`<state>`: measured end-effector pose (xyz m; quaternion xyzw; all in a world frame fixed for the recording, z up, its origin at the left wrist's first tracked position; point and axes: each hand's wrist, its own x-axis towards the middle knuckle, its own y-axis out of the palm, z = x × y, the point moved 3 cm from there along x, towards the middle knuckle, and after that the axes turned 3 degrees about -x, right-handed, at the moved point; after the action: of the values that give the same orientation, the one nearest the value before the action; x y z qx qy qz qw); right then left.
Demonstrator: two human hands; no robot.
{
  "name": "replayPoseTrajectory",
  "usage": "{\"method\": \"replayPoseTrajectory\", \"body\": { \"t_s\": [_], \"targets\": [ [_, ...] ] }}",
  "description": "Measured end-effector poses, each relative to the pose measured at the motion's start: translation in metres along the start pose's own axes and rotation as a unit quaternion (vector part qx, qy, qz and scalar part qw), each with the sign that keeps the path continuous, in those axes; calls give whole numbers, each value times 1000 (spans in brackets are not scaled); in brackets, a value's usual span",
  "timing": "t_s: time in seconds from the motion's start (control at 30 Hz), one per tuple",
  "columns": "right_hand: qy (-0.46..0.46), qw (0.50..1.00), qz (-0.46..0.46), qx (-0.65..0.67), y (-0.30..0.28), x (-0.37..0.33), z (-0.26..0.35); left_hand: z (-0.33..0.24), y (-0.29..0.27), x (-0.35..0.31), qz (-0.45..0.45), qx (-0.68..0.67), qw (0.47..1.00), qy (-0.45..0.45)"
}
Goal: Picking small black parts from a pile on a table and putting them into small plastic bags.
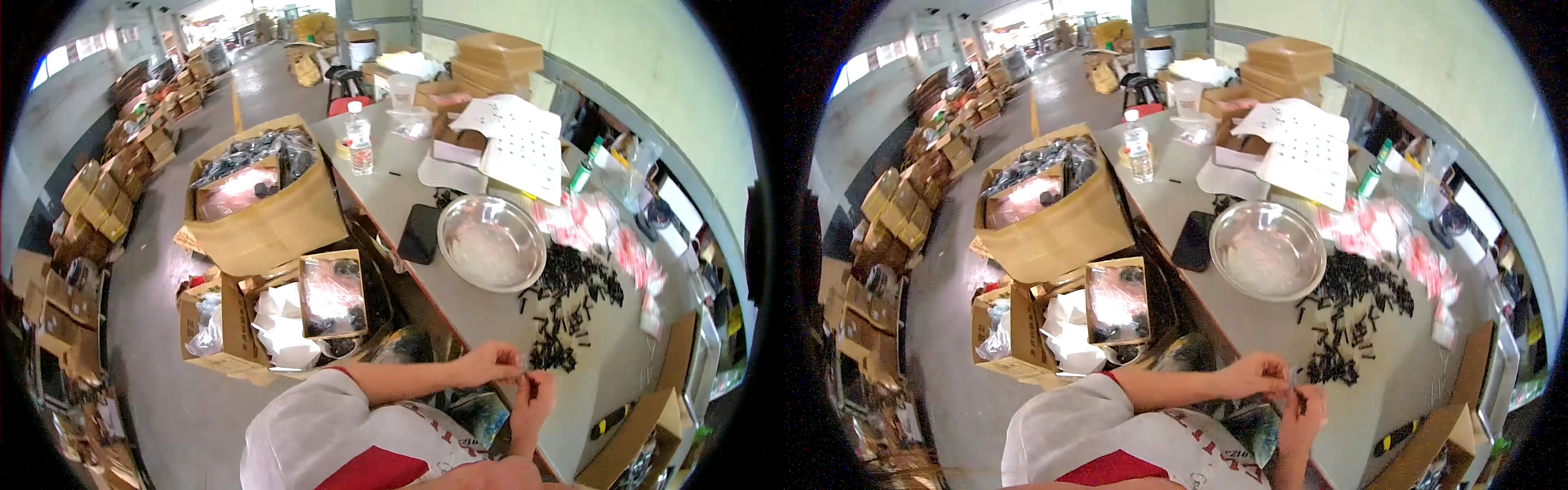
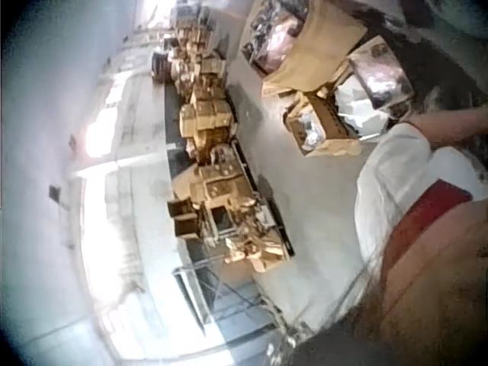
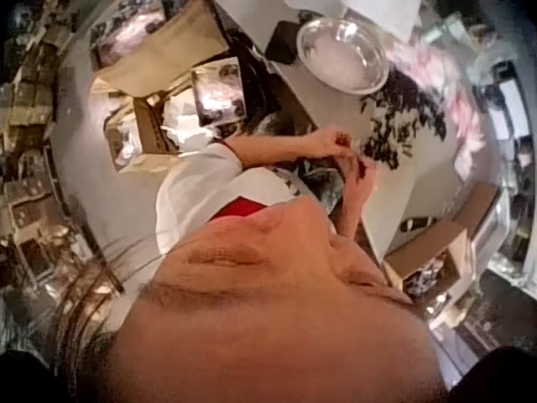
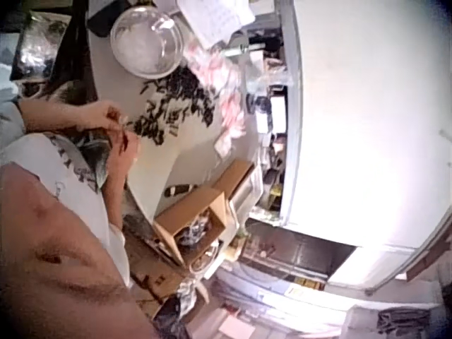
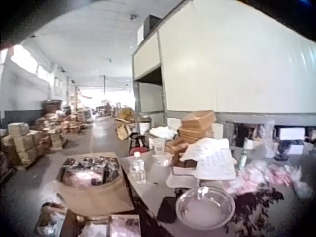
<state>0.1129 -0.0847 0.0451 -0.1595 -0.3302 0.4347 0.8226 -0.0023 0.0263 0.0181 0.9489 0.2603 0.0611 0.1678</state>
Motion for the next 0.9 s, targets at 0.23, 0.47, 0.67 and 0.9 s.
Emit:
{"method": "replayPoseTrajectory", "body": {
  "t_s": [0.23,0.47,0.67,0.9],
  "targets": [
    [-40,998,55,9,10,-1,11,-5,-8,-29,3,69,998,-4],
    [-74,995,70,-11,14,-5,29,0,-14,-32,-56,155,986,24],
    [-18,997,69,-6,17,-13,3,0,-5,-33,-38,180,979,94],
    [-88,993,58,-55,17,-15,17,-10,-3,-41,-39,239,966,88]
  ]
}}
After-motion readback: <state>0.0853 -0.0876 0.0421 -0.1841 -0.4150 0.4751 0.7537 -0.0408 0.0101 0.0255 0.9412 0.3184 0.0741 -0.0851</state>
